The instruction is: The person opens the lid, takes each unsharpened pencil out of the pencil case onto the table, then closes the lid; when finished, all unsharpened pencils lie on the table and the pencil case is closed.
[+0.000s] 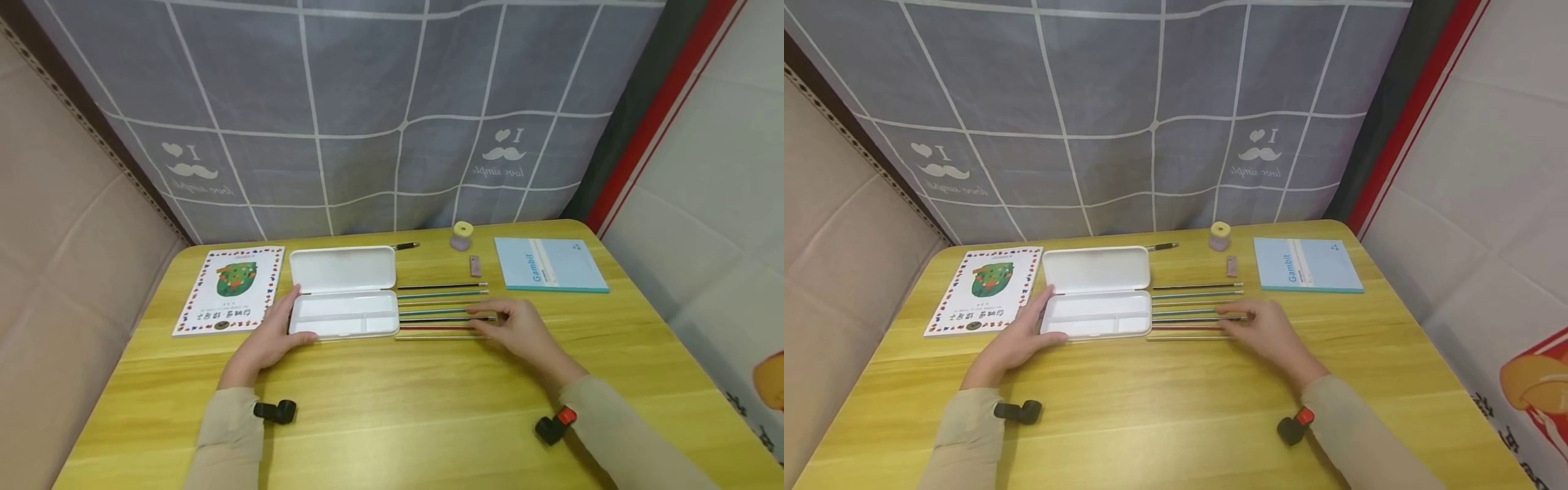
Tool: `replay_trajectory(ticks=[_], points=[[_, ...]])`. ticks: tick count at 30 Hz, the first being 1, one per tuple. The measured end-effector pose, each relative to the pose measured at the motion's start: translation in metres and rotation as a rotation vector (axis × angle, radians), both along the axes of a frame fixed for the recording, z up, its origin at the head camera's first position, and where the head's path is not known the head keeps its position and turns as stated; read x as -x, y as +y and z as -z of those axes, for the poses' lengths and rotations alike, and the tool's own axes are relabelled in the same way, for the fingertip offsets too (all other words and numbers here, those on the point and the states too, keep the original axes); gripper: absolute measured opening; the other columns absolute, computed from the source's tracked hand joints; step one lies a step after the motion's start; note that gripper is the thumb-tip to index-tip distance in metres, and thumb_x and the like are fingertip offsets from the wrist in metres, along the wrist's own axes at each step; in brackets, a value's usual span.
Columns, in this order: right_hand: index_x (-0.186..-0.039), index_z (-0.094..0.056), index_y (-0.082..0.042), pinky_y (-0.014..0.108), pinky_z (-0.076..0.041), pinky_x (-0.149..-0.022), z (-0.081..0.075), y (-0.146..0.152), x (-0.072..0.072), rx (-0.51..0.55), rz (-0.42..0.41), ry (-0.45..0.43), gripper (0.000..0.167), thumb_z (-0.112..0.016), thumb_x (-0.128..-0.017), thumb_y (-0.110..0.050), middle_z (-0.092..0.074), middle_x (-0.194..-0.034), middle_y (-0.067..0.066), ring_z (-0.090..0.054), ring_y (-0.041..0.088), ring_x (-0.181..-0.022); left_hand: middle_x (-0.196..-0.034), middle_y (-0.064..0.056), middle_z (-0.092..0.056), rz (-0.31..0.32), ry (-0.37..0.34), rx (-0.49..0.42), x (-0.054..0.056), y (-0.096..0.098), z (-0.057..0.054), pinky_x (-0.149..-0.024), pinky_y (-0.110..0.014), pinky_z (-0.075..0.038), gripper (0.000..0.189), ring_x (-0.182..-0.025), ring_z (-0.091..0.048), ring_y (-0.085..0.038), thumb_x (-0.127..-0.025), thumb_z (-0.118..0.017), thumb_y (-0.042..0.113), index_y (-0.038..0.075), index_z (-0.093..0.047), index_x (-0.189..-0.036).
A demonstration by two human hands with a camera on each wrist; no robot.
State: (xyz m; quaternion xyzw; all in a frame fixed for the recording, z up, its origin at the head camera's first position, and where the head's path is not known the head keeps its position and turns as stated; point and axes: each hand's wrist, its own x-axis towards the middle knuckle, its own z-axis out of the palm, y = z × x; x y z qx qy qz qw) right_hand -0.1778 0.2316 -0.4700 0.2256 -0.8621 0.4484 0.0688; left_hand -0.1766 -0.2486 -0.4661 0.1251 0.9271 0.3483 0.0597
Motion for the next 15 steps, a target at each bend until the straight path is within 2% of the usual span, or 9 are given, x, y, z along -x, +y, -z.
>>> replay_trajectory(ticks=[1, 3, 4, 6, 8, 11, 13, 15], points=[[-0.113, -0.083, -0.013, 0.025, -0.033, -0.041, -0.004, -0.004, 0.003, -0.009, 0.008, -0.012, 0.022, -0.084, -0.090, -0.016, -0.079, -0.107, 0.005, -0.032, 0.006, -0.045, -0.171, -0.027, -0.010, -0.002, -0.002, -0.001, 0.000, 0.000, 0.000, -0.123, -0.070, -0.006, 0.112, -0.156, -0.005, -0.050, -0.092, -0.080, 0.039, 0.005, -0.005, -0.168], [-0.117, -0.082, -0.013, 0.026, -0.030, -0.040, -0.010, -0.013, 0.009, -0.031, 0.014, -0.028, 0.026, -0.084, -0.091, -0.017, -0.077, -0.088, 0.009, -0.029, 0.006, -0.043, -0.171, -0.027, -0.010, -0.004, -0.004, -0.004, -0.001, -0.001, 0.001, -0.123, -0.070, -0.006, 0.113, -0.156, -0.005, -0.050, -0.092, -0.081, 0.039, 0.005, -0.005, -0.168], [-0.118, -0.082, -0.014, 0.026, -0.030, -0.040, -0.013, -0.018, 0.013, -0.041, 0.013, -0.032, 0.027, -0.084, -0.091, -0.018, -0.077, -0.089, 0.010, -0.028, 0.006, -0.043, -0.171, -0.027, -0.010, -0.007, -0.006, -0.005, -0.001, -0.001, 0.001, -0.123, -0.070, -0.006, 0.113, -0.156, -0.005, -0.050, -0.092, -0.081, 0.039, 0.005, -0.005, -0.168], [-0.118, -0.082, -0.016, 0.025, -0.028, -0.040, -0.020, -0.031, 0.019, -0.075, 0.008, -0.029, 0.028, -0.084, -0.091, -0.020, -0.067, -0.065, 0.005, -0.026, 0.006, -0.042, -0.171, -0.027, -0.011, -0.009, -0.007, -0.005, -0.001, -0.002, 0.002, -0.123, -0.070, -0.006, 0.113, -0.156, -0.006, -0.050, -0.092, -0.081, 0.039, 0.005, -0.005, -0.168], [-0.118, -0.082, -0.016, 0.025, -0.026, -0.040, -0.025, -0.046, 0.027, -0.109, -0.009, -0.028, 0.028, -0.084, -0.091, -0.022, -0.050, -0.050, 0.002, -0.025, 0.007, -0.042, -0.171, -0.027, -0.011, -0.010, -0.006, -0.008, -0.002, -0.003, 0.003, -0.123, -0.070, -0.007, 0.113, -0.156, -0.006, -0.050, -0.092, -0.081, 0.039, 0.005, -0.005, -0.168], [-0.119, -0.081, -0.018, 0.025, -0.027, -0.041, -0.030, -0.070, 0.037, -0.153, -0.044, -0.056, 0.028, -0.083, -0.093, -0.026, -0.061, -0.058, 0.001, -0.024, 0.008, -0.043, -0.171, -0.027, -0.012, -0.011, -0.003, -0.006, -0.002, -0.003, 0.003, -0.122, -0.070, -0.008, 0.113, -0.156, -0.007, -0.049, -0.092, -0.081, 0.041, 0.005, -0.005, -0.168], [-0.120, -0.081, -0.018, 0.026, -0.032, -0.045, -0.030, -0.085, 0.043, -0.189, -0.068, -0.060, 0.027, -0.081, -0.094, -0.026, -0.076, -0.081, 0.005, -0.025, 0.008, -0.044, -0.171, -0.027, -0.013, -0.009, 0.000, -0.008, -0.001, -0.003, 0.003, -0.123, -0.070, -0.009, 0.113, -0.156, -0.007, -0.049, -0.092, -0.081, 0.041, 0.006, -0.005, -0.168], [-0.120, -0.081, -0.019, 0.026, -0.038, -0.052, -0.029, -0.101, 0.048, -0.221, -0.092, -0.051, 0.026, -0.081, -0.095, -0.026, -0.080, -0.104, 0.006, -0.031, 0.006, -0.046, -0.171, -0.026, -0.013, -0.012, -0.002, -0.008, -0.001, -0.002, 0.002, -0.123, -0.069, -0.008, 0.114, -0.157, -0.007, -0.048, -0.091, -0.081, 0.041, 0.007, -0.005, -0.169]])
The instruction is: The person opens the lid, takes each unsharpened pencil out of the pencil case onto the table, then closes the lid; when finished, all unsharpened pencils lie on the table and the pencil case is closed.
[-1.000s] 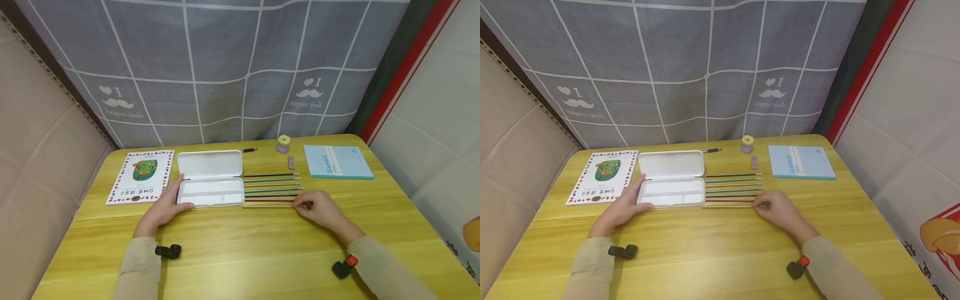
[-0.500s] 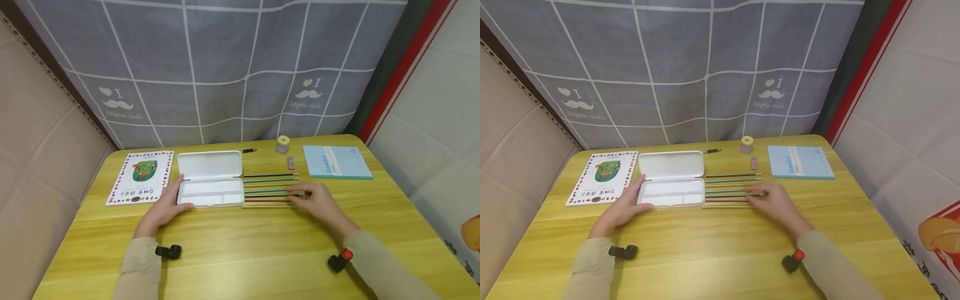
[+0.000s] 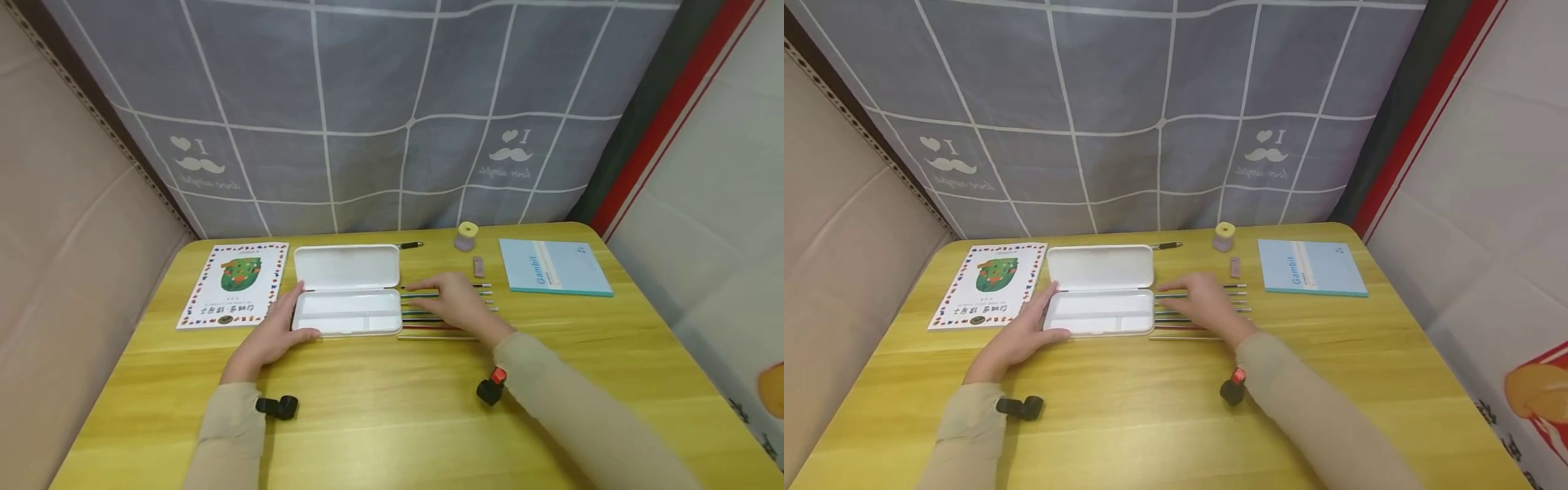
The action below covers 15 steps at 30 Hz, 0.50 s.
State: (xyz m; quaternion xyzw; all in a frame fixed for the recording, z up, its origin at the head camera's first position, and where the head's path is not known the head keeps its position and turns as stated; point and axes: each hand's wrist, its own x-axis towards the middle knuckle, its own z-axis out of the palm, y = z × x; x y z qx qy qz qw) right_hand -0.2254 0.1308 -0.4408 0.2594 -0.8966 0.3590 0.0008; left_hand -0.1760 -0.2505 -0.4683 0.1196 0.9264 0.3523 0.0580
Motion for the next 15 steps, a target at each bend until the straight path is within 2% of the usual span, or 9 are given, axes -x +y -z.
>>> replay_trajectory(ticks=[1, 4, 6, 7, 10, 12, 15], points=[[-0.119, -0.082, -0.019, 0.026, -0.038, -0.054, 0.001, -0.008, 0.002, -0.019, -0.011, 0.008, 0.025, -0.080, -0.095, -0.026, -0.080, -0.104, 0.005, -0.031, 0.006, -0.047, -0.171, -0.026, -0.014, 0.002, 0.000, -0.001, 0.001, 0.000, 0.000, -0.123, -0.069, -0.007, 0.114, -0.157, -0.007, -0.048, -0.091, -0.081, 0.042, 0.008, -0.005, -0.169], [-0.119, -0.082, -0.021, 0.027, -0.036, -0.056, 0.004, -0.028, 0.008, -0.082, -0.038, 0.015, 0.023, -0.078, -0.097, -0.026, -0.076, -0.076, 0.007, -0.031, 0.007, -0.047, -0.171, -0.025, -0.014, -0.001, -0.004, -0.001, 0.003, 0.002, 0.000, -0.124, -0.068, -0.005, 0.114, -0.157, -0.008, -0.047, -0.091, -0.082, 0.041, 0.008, -0.005, -0.169], [-0.117, -0.082, -0.023, 0.028, -0.038, -0.056, 0.006, -0.039, 0.011, -0.130, -0.043, 0.018, 0.021, -0.078, -0.097, -0.027, -0.074, -0.073, 0.004, -0.038, 0.008, -0.050, -0.171, -0.025, -0.014, -0.002, -0.003, 0.003, 0.003, 0.002, 0.000, -0.125, -0.067, -0.004, 0.114, -0.157, -0.008, -0.047, -0.091, -0.082, 0.040, 0.008, -0.005, -0.169], [-0.117, -0.082, -0.024, 0.028, -0.041, -0.057, 0.007, -0.043, 0.012, -0.153, -0.049, 0.020, 0.021, -0.078, -0.097, -0.028, -0.075, -0.074, 0.003, -0.046, 0.008, -0.053, -0.171, -0.026, -0.014, -0.001, -0.001, 0.003, 0.003, 0.002, 0.000, -0.124, -0.067, -0.004, 0.114, -0.157, -0.008, -0.048, -0.091, -0.082, 0.040, 0.008, -0.005, -0.169], [-0.114, -0.083, -0.026, 0.030, -0.056, -0.076, 0.010, -0.051, 0.016, -0.197, -0.057, 0.024, 0.019, -0.079, -0.096, -0.027, -0.080, -0.105, -0.006, -0.069, 0.010, -0.084, -0.171, -0.025, -0.016, 0.001, 0.005, 0.006, 0.003, 0.002, 0.001, -0.124, -0.067, -0.006, 0.114, -0.157, -0.009, -0.047, -0.091, -0.082, 0.040, 0.006, -0.006, -0.168], [-0.113, -0.084, -0.024, 0.034, -0.058, -0.090, 0.011, -0.054, 0.018, -0.206, -0.068, 0.022, 0.018, -0.080, -0.095, -0.026, -0.078, -0.114, -0.007, -0.072, 0.013, -0.105, -0.171, -0.026, -0.016, 0.004, 0.010, 0.004, 0.003, 0.002, 0.002, -0.124, -0.068, -0.008, 0.113, -0.156, -0.010, -0.048, -0.091, -0.081, 0.040, 0.006, -0.006, -0.168], [-0.111, -0.084, -0.022, 0.038, -0.058, -0.095, 0.010, -0.057, 0.020, -0.219, -0.087, 0.021, 0.018, -0.081, -0.094, -0.024, -0.079, -0.113, -0.006, -0.072, 0.017, -0.108, -0.171, -0.025, -0.017, 0.002, 0.011, 0.002, 0.003, 0.000, 0.002, -0.124, -0.068, -0.009, 0.112, -0.156, -0.010, -0.048, -0.091, -0.081, 0.040, 0.006, -0.007, -0.168]])
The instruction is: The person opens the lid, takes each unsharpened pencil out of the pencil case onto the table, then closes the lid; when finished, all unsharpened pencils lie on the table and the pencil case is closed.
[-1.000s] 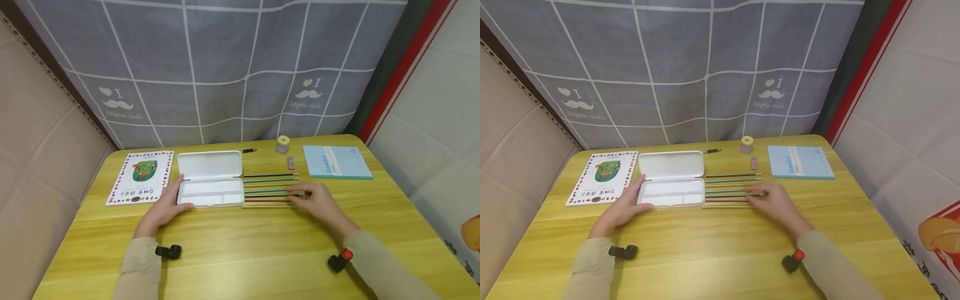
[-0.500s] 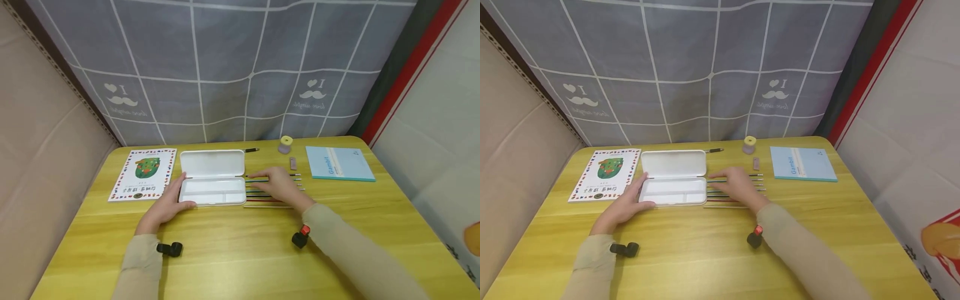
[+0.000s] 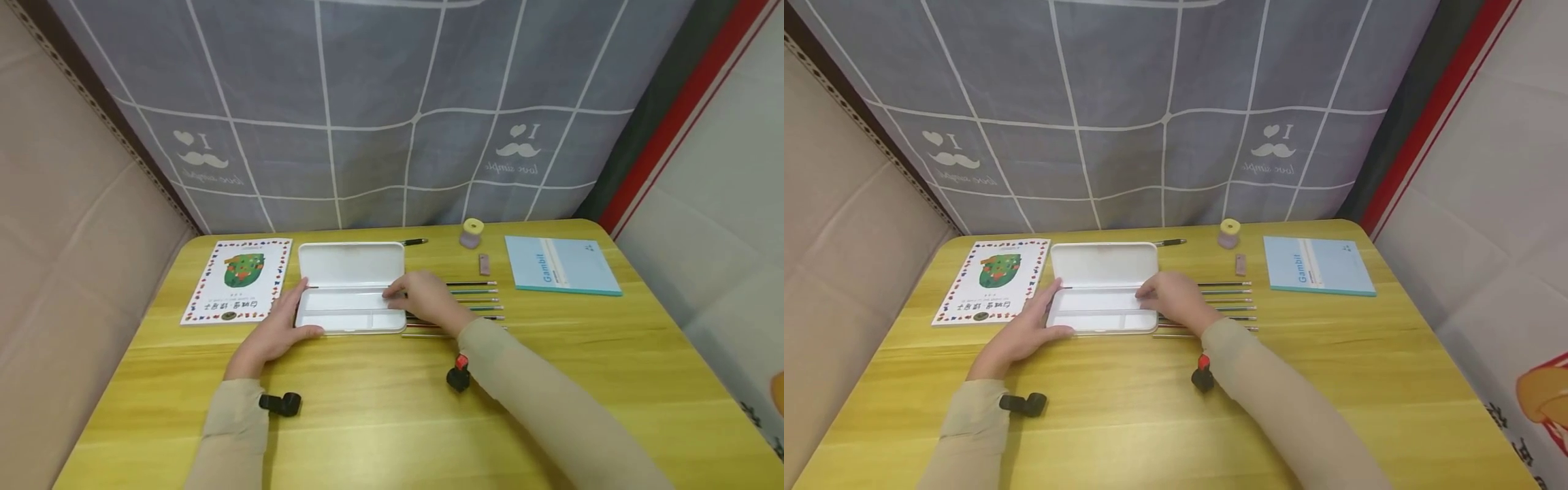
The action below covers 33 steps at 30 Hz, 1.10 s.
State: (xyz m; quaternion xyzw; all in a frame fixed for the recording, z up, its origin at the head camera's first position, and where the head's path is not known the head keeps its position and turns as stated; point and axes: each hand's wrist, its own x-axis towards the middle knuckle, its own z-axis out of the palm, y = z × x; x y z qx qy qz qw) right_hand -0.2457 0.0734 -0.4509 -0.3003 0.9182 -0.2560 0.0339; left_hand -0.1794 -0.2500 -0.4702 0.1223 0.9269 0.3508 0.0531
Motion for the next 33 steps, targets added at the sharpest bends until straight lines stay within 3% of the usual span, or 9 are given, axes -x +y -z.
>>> replay_trajectory(ticks=[7, 15, 23, 28, 33], points=[[-0.113, -0.083, -0.022, 0.035, -0.060, -0.091, -0.003, -0.008, -0.001, -0.118, -0.042, 0.078, 0.018, -0.077, -0.097, -0.027, -0.079, -0.111, -0.006, -0.074, 0.014, -0.102, -0.171, -0.026, -0.015, 0.001, 0.001, 0.005, -0.001, -0.001, -0.001, -0.124, -0.068, -0.008, 0.113, -0.156, -0.009, -0.048, -0.091, -0.081, 0.040, 0.005, -0.006, -0.168], [-0.112, -0.084, -0.022, 0.035, -0.060, -0.090, 0.000, -0.015, -0.005, -0.137, -0.006, 0.129, 0.017, -0.079, -0.095, -0.024, -0.079, -0.109, -0.006, -0.073, 0.014, -0.104, -0.171, -0.026, -0.014, 0.000, -0.003, 0.003, -0.001, 0.000, -0.001, -0.123, -0.068, -0.010, 0.112, -0.156, -0.009, -0.048, -0.091, -0.081, 0.040, 0.006, -0.007, -0.168], [-0.108, -0.085, -0.024, 0.036, -0.061, -0.087, 0.002, -0.016, -0.005, -0.147, -0.034, 0.161, 0.013, -0.077, -0.097, -0.023, -0.078, -0.107, -0.005, -0.073, 0.015, -0.101, -0.171, -0.026, -0.014, -0.005, -0.008, -0.004, -0.001, 0.001, -0.002, -0.124, -0.067, -0.012, 0.111, -0.156, -0.010, -0.048, -0.091, -0.082, 0.039, 0.006, -0.008, -0.168], [-0.108, -0.085, -0.023, 0.035, -0.061, -0.082, 0.003, -0.011, -0.006, -0.098, -0.068, 0.207, 0.013, -0.078, -0.097, -0.024, -0.078, -0.107, -0.004, -0.073, 0.015, -0.098, -0.171, -0.025, -0.014, -0.004, -0.002, -0.002, 0.000, 0.001, -0.001, -0.124, -0.066, -0.013, 0.110, -0.156, -0.011, -0.048, -0.092, -0.081, 0.039, 0.006, -0.009, -0.168], [-0.104, -0.084, -0.021, 0.029, -0.057, -0.074, 0.004, -0.003, -0.006, 0.081, -0.082, 0.183, 0.011, -0.080, -0.094, -0.021, -0.076, -0.101, -0.006, -0.069, 0.011, -0.088, -0.172, -0.024, -0.013, -0.015, -0.012, -0.003, -0.002, 0.001, -0.002, -0.124, -0.067, -0.012, 0.111, -0.156, -0.009, -0.047, -0.091, -0.081, 0.040, 0.008, -0.009, -0.169]])
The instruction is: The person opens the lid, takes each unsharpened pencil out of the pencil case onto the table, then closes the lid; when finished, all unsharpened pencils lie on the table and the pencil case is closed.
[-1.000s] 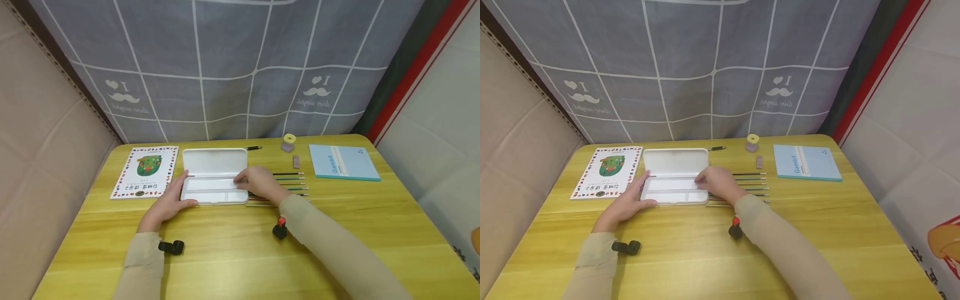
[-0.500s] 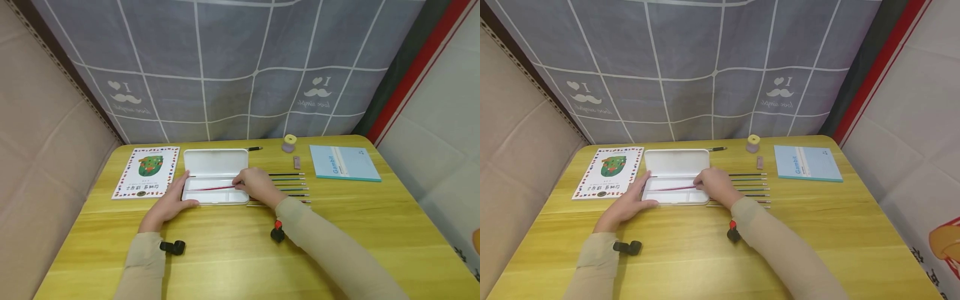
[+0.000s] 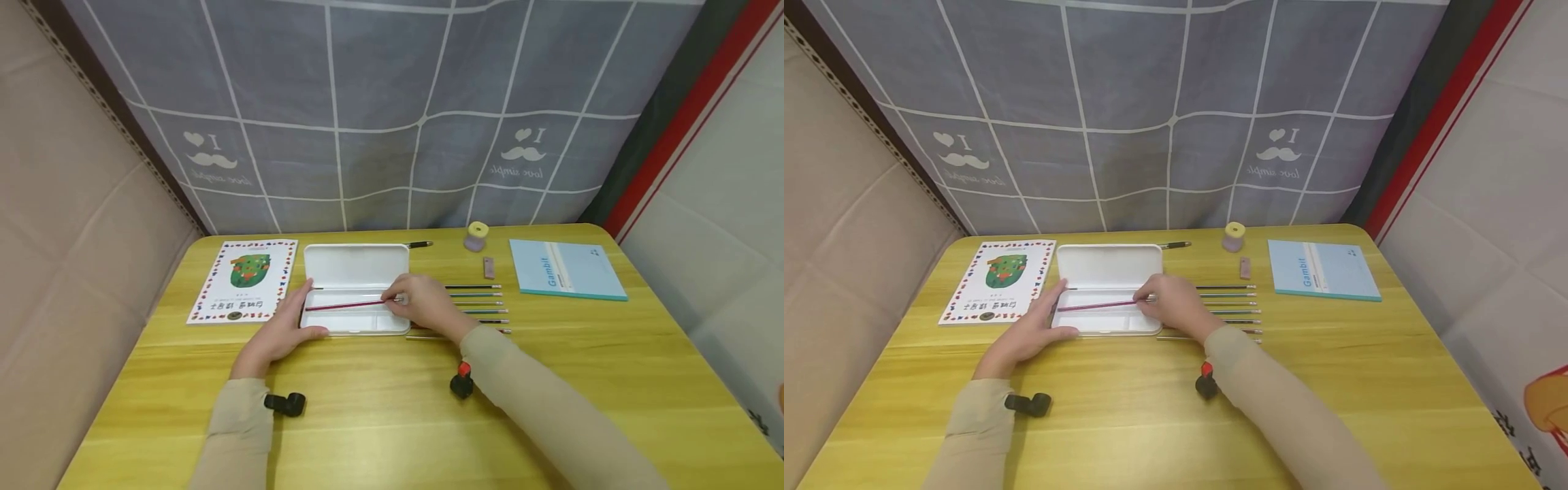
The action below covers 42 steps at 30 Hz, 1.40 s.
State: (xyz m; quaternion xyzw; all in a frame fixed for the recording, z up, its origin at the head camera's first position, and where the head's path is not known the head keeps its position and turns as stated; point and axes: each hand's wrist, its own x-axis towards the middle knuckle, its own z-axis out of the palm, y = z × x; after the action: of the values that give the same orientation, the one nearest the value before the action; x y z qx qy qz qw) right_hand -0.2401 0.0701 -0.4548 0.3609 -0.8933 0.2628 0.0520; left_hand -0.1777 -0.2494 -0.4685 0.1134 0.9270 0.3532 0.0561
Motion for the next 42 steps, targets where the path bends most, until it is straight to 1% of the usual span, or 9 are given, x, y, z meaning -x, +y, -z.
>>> replay_trajectory(ticks=[3, 6, 8, 10, 15, 21, 26, 36, 42], points=[[-0.100, -0.084, -0.019, 0.027, -0.052, -0.064, -0.001, 0.010, -0.003, 0.142, -0.012, -0.071, 0.010, -0.080, -0.092, -0.015, -0.074, -0.095, -0.008, -0.062, 0.011, -0.072, -0.172, -0.023, -0.013, -0.003, -0.007, 0.004, 0.000, 0.001, 0.000, -0.124, -0.067, -0.013, 0.111, -0.157, -0.009, -0.047, -0.091, -0.081, 0.041, 0.009, -0.008, -0.169], [-0.099, -0.084, -0.015, 0.026, -0.043, -0.053, -0.003, 0.023, -0.007, 0.264, -0.022, -0.136, 0.010, -0.080, -0.091, -0.011, -0.073, -0.091, -0.008, -0.049, 0.009, -0.056, -0.172, -0.024, -0.013, -0.002, -0.006, 0.003, 0.000, 0.002, 0.000, -0.124, -0.067, -0.013, 0.111, -0.156, -0.010, -0.047, -0.091, -0.082, 0.040, 0.008, -0.008, -0.169], [-0.099, -0.083, -0.015, 0.025, -0.038, -0.049, -0.005, 0.033, -0.011, 0.315, -0.030, -0.162, 0.010, -0.079, -0.092, -0.010, -0.073, -0.091, -0.009, -0.041, 0.009, -0.051, -0.172, -0.024, -0.015, 0.001, -0.003, -0.001, 0.000, 0.002, 0.000, -0.124, -0.067, -0.013, 0.112, -0.156, -0.011, -0.047, -0.091, -0.082, 0.039, 0.007, -0.009, -0.169], [-0.098, -0.083, -0.016, 0.024, -0.036, -0.049, -0.007, 0.043, -0.016, 0.344, -0.038, -0.160, 0.011, -0.079, -0.091, -0.008, -0.073, -0.091, -0.009, -0.040, 0.008, -0.052, -0.171, -0.025, -0.015, 0.002, -0.002, -0.001, 0.000, 0.002, 0.000, -0.123, -0.067, -0.012, 0.112, -0.156, -0.011, -0.048, -0.091, -0.082, 0.039, 0.007, -0.008, -0.168], [-0.096, -0.083, -0.014, 0.024, -0.039, -0.052, -0.006, 0.073, -0.028, 0.349, -0.036, -0.111, 0.012, -0.080, -0.089, -0.006, -0.073, -0.089, -0.008, -0.045, 0.009, -0.058, -0.171, -0.025, -0.014, 0.000, -0.007, -0.001, -0.001, 0.002, 0.000, -0.124, -0.067, -0.011, 0.112, -0.156, -0.010, -0.048, -0.091, -0.082, 0.039, 0.007, -0.007, -0.169], [-0.098, -0.083, -0.016, 0.023, -0.037, -0.049, -0.002, 0.114, -0.044, 0.342, 0.024, -0.158, 0.012, -0.081, -0.090, -0.007, -0.074, -0.096, -0.011, -0.043, 0.007, -0.055, -0.172, -0.024, -0.012, -0.006, -0.022, 0.010, -0.002, 0.001, 0.000, -0.124, -0.068, -0.010, 0.112, -0.157, -0.008, -0.047, -0.092, -0.081, 0.040, 0.009, -0.006, -0.169], [-0.096, -0.084, -0.020, 0.023, -0.038, -0.049, 0.005, 0.141, -0.054, 0.380, 0.035, -0.153, 0.018, -0.082, -0.089, -0.003, -0.075, -0.097, -0.006, -0.044, 0.009, -0.057, -0.172, -0.025, -0.011, 0.002, -0.017, 0.007, -0.003, -0.001, 0.000, -0.123, -0.069, -0.008, 0.113, -0.157, -0.007, -0.048, -0.091, -0.082, 0.039, 0.007, -0.006, -0.169], [-0.095, -0.084, -0.011, 0.023, -0.039, -0.048, 0.020, 0.166, -0.067, 0.398, -0.012, -0.154, 0.018, -0.083, -0.085, 0.004, -0.075, -0.094, 0.006, -0.047, 0.015, -0.058, -0.172, -0.025, -0.010, 0.006, -0.015, 0.002, 0.000, -0.003, 0.001, -0.124, -0.069, -0.007, 0.113, -0.157, -0.006, -0.048, -0.092, -0.082, 0.039, 0.007, -0.006, -0.169], [-0.095, -0.083, -0.015, 0.022, -0.041, -0.049, 0.030, 0.180, -0.077, 0.374, -0.015, -0.160, 0.021, -0.083, -0.085, 0.004, -0.076, -0.093, 0.005, -0.049, 0.014, -0.058, -0.171, -0.026, -0.013, 0.017, -0.003, 0.003, 0.001, 0.000, 0.000, -0.123, -0.069, -0.008, 0.113, -0.157, -0.008, -0.048, -0.092, -0.082, 0.039, 0.006, -0.006, -0.168]])
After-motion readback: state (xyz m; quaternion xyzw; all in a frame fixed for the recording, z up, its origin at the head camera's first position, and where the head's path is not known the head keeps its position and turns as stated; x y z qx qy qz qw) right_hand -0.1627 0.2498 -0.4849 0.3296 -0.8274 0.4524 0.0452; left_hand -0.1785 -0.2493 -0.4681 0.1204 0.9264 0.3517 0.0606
